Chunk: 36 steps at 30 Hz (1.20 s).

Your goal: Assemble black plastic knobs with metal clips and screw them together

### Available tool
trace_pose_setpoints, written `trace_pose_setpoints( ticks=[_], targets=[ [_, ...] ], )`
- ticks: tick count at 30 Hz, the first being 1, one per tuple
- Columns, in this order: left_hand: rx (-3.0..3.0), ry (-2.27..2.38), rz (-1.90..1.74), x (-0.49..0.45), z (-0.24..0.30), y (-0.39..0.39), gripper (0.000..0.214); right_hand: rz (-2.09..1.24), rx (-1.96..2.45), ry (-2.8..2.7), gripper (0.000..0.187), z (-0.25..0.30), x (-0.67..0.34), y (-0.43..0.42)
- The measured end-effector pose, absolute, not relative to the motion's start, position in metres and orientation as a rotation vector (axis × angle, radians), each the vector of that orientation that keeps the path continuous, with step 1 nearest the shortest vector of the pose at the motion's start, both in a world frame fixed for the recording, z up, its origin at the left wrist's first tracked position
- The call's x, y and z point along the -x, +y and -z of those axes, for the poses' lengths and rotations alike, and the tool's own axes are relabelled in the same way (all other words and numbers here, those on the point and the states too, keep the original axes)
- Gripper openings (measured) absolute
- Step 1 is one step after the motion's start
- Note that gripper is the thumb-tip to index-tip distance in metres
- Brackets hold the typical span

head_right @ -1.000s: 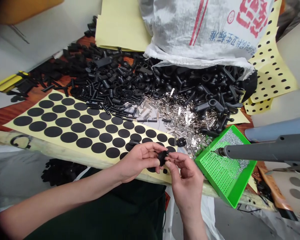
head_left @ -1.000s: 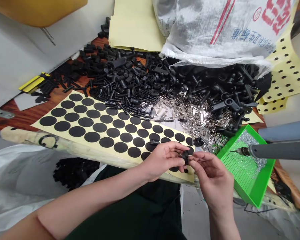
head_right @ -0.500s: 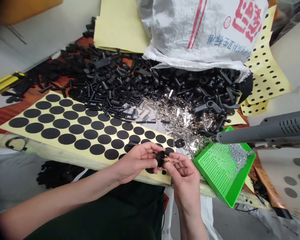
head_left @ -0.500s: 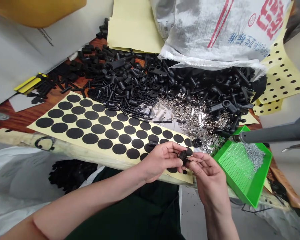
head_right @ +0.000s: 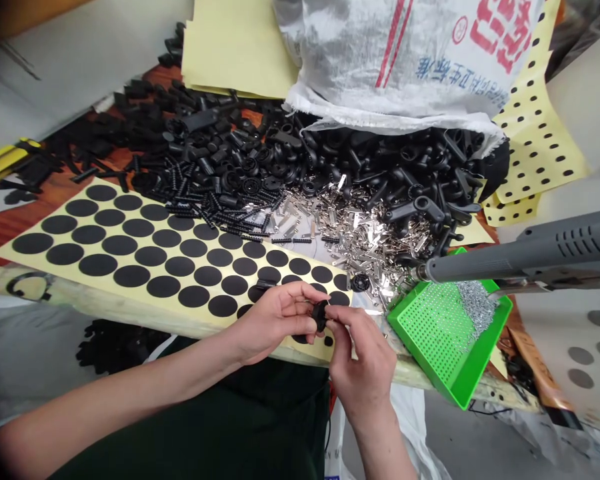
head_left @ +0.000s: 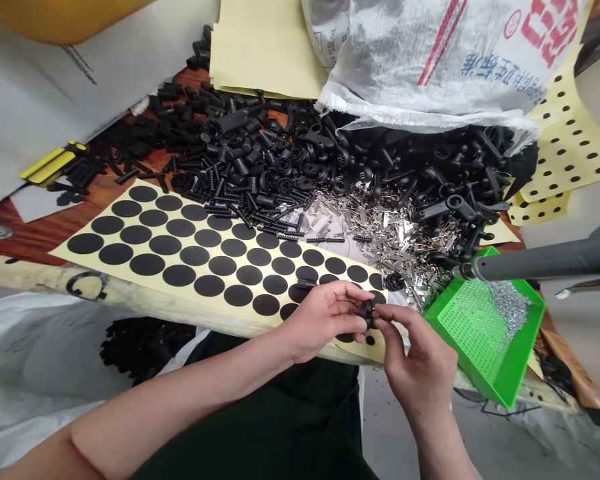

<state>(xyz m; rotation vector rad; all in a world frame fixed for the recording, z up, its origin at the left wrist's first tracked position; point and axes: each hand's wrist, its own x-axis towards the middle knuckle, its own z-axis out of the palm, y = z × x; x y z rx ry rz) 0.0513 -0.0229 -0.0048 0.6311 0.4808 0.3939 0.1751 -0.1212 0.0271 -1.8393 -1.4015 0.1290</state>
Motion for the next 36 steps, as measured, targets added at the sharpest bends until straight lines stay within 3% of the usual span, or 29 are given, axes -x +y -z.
trace_pose_setpoints(
  ticks=[4, 8, 13, 24, 27, 32, 36],
  targets=[
    [-0.622, 0.483, -0.393, -0.051, 0.003, -0.022, 0.029, -0.675, 1.721, -0.898, 0.021, -0.023, -0.178, -0.121],
    [-0.626, 0.481, -0.395, -0.051, 0.004, -0.022, 0.029, -0.859, 1.527, -0.542, 0.028, -0.015, -0.179, -0.121],
    [-0.635, 0.493, -0.384, -0.051, 0.002, -0.021, 0.029, -0.783, 1.574, -0.611, 0.023, -0.014, -0.174, -0.123],
    [-0.644, 0.490, -0.388, -0.052, 0.004, -0.024, 0.029, -0.267, 1.830, -1.527, 0.018, -0.025, -0.188, -0.119],
    [-0.678, 0.499, -0.378, -0.053, 0.003, -0.024, 0.029, -0.268, 1.829, -1.692, 0.023, -0.031, -0.192, -0.118],
    [-0.680, 0.525, -0.423, -0.052, 0.000, -0.025, 0.028, -0.552, 1.839, -1.195, 0.021, -0.029, -0.186, -0.117],
    [-0.655, 0.522, -0.458, -0.051, 0.001, -0.024, 0.028, -0.582, 1.819, -0.812, 0.018, -0.020, -0.172, -0.119]
  ],
)
